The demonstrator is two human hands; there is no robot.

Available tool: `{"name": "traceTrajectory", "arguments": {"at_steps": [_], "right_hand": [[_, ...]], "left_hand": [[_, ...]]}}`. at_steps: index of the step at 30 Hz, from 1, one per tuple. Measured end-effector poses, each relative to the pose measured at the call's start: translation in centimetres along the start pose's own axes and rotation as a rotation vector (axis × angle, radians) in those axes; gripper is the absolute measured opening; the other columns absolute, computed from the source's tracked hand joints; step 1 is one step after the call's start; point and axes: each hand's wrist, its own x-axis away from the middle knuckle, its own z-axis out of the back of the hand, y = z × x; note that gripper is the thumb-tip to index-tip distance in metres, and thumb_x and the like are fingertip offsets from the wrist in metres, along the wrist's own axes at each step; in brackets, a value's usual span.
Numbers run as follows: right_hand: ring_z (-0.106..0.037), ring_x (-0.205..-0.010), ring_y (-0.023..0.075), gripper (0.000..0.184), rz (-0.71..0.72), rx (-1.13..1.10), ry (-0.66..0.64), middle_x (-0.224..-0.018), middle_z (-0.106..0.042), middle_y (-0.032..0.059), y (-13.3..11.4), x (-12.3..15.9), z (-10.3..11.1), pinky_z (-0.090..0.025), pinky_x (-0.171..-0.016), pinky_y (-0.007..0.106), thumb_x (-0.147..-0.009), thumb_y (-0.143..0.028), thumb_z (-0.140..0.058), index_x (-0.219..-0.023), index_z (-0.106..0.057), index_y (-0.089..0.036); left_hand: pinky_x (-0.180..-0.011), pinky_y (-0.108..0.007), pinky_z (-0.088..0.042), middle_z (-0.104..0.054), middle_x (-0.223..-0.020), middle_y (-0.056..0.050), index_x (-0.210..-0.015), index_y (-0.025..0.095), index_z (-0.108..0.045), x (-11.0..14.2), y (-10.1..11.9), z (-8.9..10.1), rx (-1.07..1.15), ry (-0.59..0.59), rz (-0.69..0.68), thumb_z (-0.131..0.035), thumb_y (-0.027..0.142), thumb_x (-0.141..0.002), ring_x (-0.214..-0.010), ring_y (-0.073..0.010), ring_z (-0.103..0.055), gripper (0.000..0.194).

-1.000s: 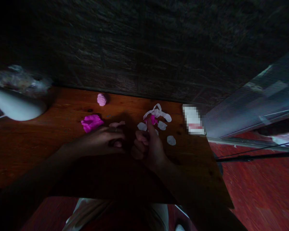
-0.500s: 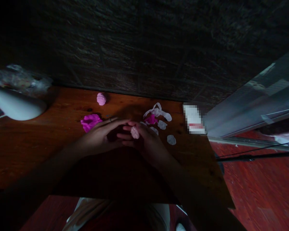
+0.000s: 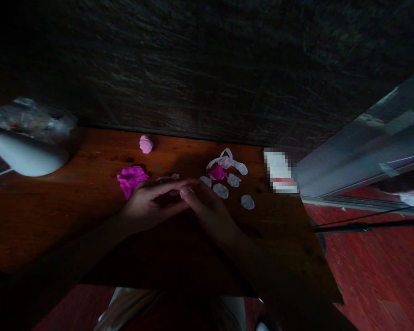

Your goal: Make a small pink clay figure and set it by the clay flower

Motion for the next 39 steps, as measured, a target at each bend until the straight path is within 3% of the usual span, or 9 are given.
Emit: {"name": "traceTrajectory", "arguments": {"at_steps": [6, 12, 18, 22, 27, 31, 32, 36, 39], "right_hand": [[-0.066, -0.127, 0.0248, 0.033, 0.023, 0.192, -0.139, -0.125, -0.076, 0.0065, -1.1, 0.1, 0.7, -0.049, -0.114, 0.044, -0.089, -0.046, -0.077, -0.113, -0.075, -0.024], [-0.077, -0.072, 0.0168, 0.049, -0.094, 0.153, -0.261, -0.102, -0.079, 0.0064, -0.9, 0.1, 0.7, -0.064, -0.066, 0.032, -0.096, -0.051, -0.067, -0.136, -0.06, -0.023], [-0.07, -0.06, 0.0117, 0.04, 0.118, 0.262, -0.097, -0.092, -0.077, 0.0026, -1.1, 0.0, -0.1, -0.06, -0.057, 0.024, -0.093, -0.057, -0.066, -0.115, -0.07, -0.023], [-0.05, -0.033, 0.0085, 0.047, 0.139, 0.221, 0.04, -0.051, -0.061, -0.007, -1.2, 0.1, -0.2, -0.037, -0.032, 0.018, -0.091, -0.067, -0.062, -0.106, -0.069, -0.022], [-0.029, -0.023, 0.0071, 0.049, 0.22, 0.018, 0.014, -0.034, -0.041, -0.0163, -1.9, -0.5, -0.2, -0.031, -0.029, 0.019, -0.089, -0.069, -0.064, -0.107, -0.065, -0.024], [-0.025, -0.022, 0.0048, 0.052, 0.25, -0.058, 0.131, -0.032, -0.036, -0.0145, -3.1, -0.8, 0.3, -0.025, -0.028, 0.019, -0.078, -0.072, -0.074, -0.07, -0.059, -0.023], [-0.023, -0.022, 0.0045, 0.058, 0.236, -0.055, 0.15, -0.031, -0.034, -0.0136, -3.3, -0.8, 0.5, -0.023, -0.027, 0.019, -0.076, -0.074, -0.075, -0.06, -0.052, -0.024], [-0.019, -0.024, 0.0049, 0.074, 0.162, -0.157, 0.156, -0.03, -0.025, -0.012, -3.5, -0.7, 0.6, -0.025, -0.03, 0.023, -0.076, -0.089, -0.061, -0.048, -0.032, -0.026], [-0.036, -0.034, 0.0085, 0.081, 0.028, -0.276, 0.073, -0.037, -0.035, -0.0066, -3.8, -0.8, 0.7, -0.041, -0.041, 0.026, -0.072, -0.1, -0.043, -0.045, -0.036, -0.024]], "left_hand": [[-0.099, -0.036, -0.06, -0.083, -0.112, -0.004, -0.106, 0.022, -0.078, -0.4, 0.7, 0.0, 0.201, -0.168, -0.022, -0.077, 0.03, -0.09, -0.104, -0.0232, -0.079, 0.018], [-0.122, -0.049, -0.039, -0.082, -0.111, -0.005, -0.109, 0.021, -0.078, -1.2, -0.2, 2.0, 0.293, -0.393, 0.069, -0.066, 0.029, -0.097, -0.105, -0.0212, -0.077, 0.018], [-0.073, -0.028, -0.059, -0.08, -0.075, -0.001, -0.089, 0.02, -0.08, -2.3, 1.9, 1.8, 0.334, -0.366, 0.2, -0.066, 0.024, -0.094, -0.065, -0.0148, -0.074, 0.015], [-0.058, -0.024, -0.057, -0.076, -0.062, 0.001, -0.087, 0.021, -0.081, -3.9, 4.6, 0.9, 0.344, -0.279, 0.274, -0.066, 0.028, -0.096, -0.059, -0.0154, -0.074, 0.019], [-0.051, -0.025, -0.057, -0.08, -0.073, -0.003, -0.096, 0.021, -0.082, -9.0, 3.9, 4.2, 0.493, -0.689, 0.281, -0.08, 0.042, -0.085, -0.059, -0.0176, -0.074, 0.025], [-0.064, -0.021, -0.057, -0.075, -0.064, 0.0, -0.075, 0.013, -0.072, -13.7, 2.2, 6.6, 0.415, 0.045, 0.313, -0.08, 0.046, -0.085, -0.058, -0.0088, -0.069, 0.035], [-0.067, -0.02, -0.056, -0.073, -0.063, 0.001, -0.08, 0.011, -0.071, -14.5, 2.0, 6.5, 0.397, 0.119, 0.302, -0.077, 0.045, -0.089, -0.058, -0.0066, -0.067, 0.035], [-0.057, -0.019, -0.05, -0.073, -0.06, -0.001, -0.073, 0.015, -0.069, -14.3, 2.4, 3.7, 0.259, 0.099, 0.138, -0.075, 0.054, -0.086, -0.054, -0.0091, -0.064, 0.042], [-0.055, -0.02, -0.048, -0.074, -0.06, -0.002, -0.066, 0.017, -0.069, -11.0, 2.0, 2.3, 0.026, 0.048, -0.025, -0.067, 0.048, -0.093, -0.053, -0.0101, -0.064, 0.041]]}}
